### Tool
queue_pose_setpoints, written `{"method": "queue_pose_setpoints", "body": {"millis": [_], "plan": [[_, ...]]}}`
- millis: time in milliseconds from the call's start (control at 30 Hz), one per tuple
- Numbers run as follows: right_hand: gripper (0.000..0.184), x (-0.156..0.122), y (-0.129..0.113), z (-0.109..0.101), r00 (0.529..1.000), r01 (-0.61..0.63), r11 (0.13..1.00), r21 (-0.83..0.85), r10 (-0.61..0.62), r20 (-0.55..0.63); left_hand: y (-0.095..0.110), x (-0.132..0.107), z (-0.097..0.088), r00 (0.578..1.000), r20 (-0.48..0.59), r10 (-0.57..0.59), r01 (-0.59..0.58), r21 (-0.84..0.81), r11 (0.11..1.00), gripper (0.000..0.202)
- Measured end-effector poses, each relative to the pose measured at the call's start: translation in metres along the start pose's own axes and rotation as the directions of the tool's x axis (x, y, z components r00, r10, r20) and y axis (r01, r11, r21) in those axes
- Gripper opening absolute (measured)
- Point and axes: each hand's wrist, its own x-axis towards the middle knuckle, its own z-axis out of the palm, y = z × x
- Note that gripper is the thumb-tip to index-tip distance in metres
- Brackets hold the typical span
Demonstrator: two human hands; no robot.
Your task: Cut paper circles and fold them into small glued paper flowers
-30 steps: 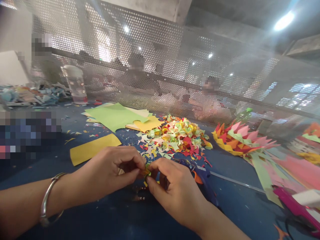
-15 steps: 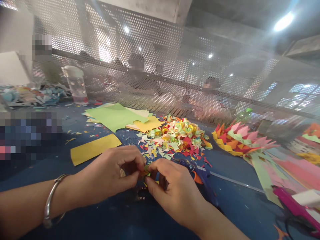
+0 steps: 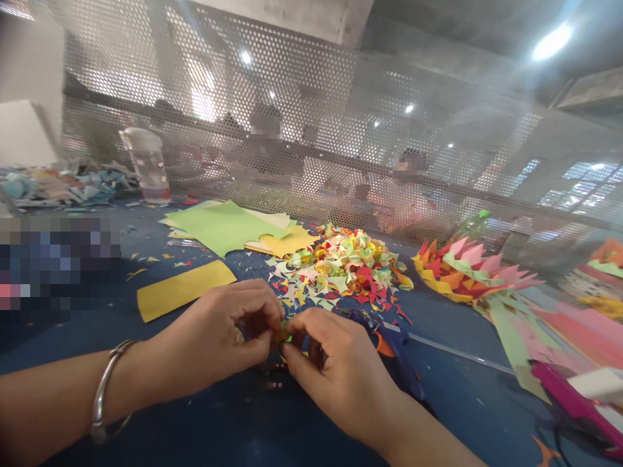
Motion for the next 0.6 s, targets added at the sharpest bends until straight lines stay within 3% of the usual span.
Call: {"method": "queue_pose_setpoints", "body": {"millis": [600], "plan": [[0.004, 0.0012, 0.0002, 0.0012, 0.998, -0.006, 1.0, -0.01, 0.005, -0.061, -0.0023, -0.0012, 0.0021, 0.999, 0.031, -0.035, 0.038, -0.118, 0.992, 0.015]]}}
